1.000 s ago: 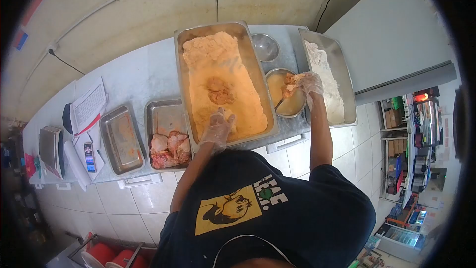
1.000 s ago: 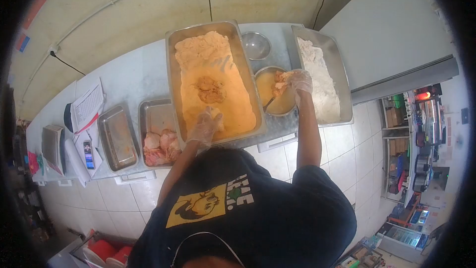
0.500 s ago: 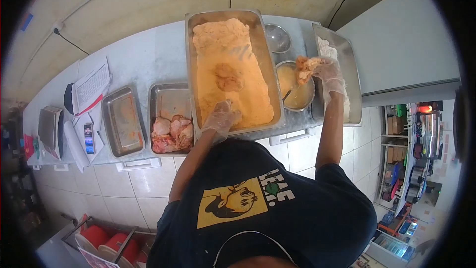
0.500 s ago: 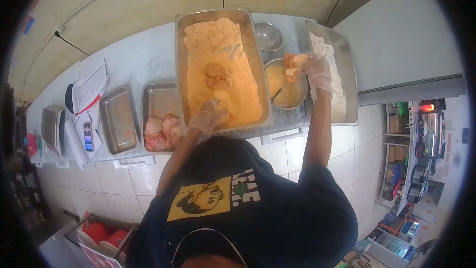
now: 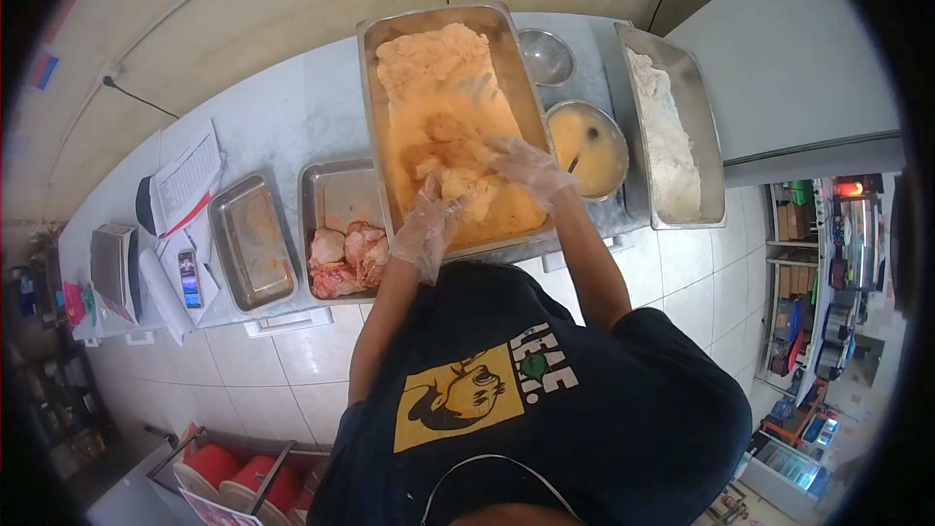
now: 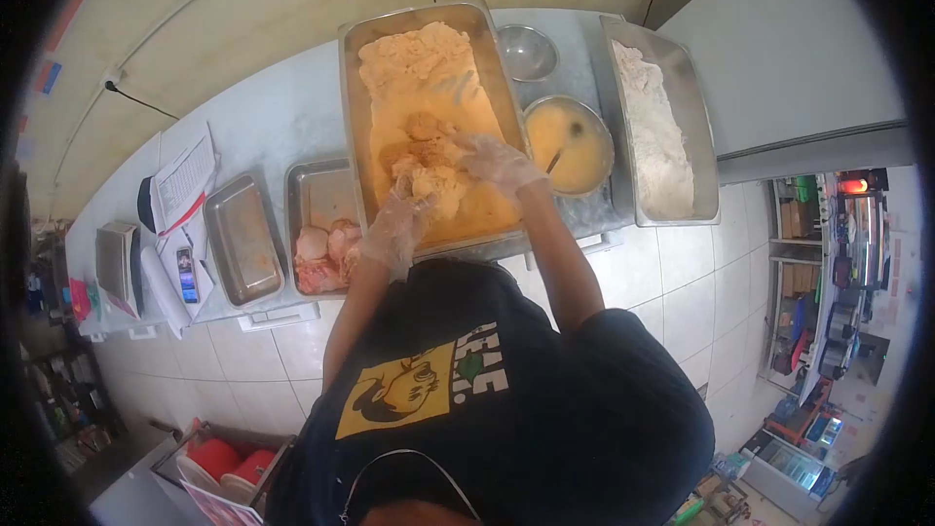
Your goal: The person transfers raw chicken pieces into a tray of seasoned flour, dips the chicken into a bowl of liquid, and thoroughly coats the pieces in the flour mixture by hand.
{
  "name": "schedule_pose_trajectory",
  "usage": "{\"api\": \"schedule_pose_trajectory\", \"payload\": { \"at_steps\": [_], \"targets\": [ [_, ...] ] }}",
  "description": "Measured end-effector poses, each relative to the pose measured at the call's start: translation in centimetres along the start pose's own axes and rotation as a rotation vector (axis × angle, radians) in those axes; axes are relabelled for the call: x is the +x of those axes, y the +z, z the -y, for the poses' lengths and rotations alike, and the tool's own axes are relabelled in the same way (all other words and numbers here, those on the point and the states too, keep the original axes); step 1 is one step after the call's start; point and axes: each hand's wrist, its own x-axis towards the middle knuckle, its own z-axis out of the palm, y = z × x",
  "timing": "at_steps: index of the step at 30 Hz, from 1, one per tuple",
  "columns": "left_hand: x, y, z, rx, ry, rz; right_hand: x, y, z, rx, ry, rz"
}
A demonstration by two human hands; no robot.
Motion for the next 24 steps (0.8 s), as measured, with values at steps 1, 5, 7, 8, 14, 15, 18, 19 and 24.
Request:
{"api": "schedule_pose_trajectory", "payload": {
  "at_steps": [1,5,7,8,14,15,18,19,24],
  "targets": [
    [0.8,-0.5,1.2,-0.284,0.027,-0.03,-1.4,-0.2,0.4,0.063,0.052,0.033],
    [4.0,-1.2,2.8,-0.292,0.084,0.074,-2.9,-0.6,-1.1,-0.088,0.106,-0.016],
    [4.1,-0.5,2.3,-0.145,0.021,-0.054,-3.1,-0.7,-1.5,-0.168,0.039,-0.056],
    [3.8,0.0,1.7,-0.138,0.018,-0.05,-3.2,-0.7,-1.3,-0.195,0.028,-0.059],
    [2.0,-0.1,0.8,-0.043,-0.003,0.008,-5.9,-1.1,3.4,-0.407,-0.11,-0.195],
    [2.1,-0.5,1.5,0.268,0.145,0.055,-6.0,-1.2,3.8,-0.531,-0.158,-0.236],
    [3.2,-1.4,3.6,1.192,0.628,0.131,-5.1,-0.7,2.7,-0.675,-0.214,-0.163],
    [3.4,-1.2,3.5,1.505,0.789,0.122,-3.6,0.0,-0.8,-0.784,-0.319,-0.139],
    [3.9,3.3,2.4,-0.274,-0.008,0.513,-3.0,1.9,5.6,-1.015,-0.155,-0.039]
  ]
}}
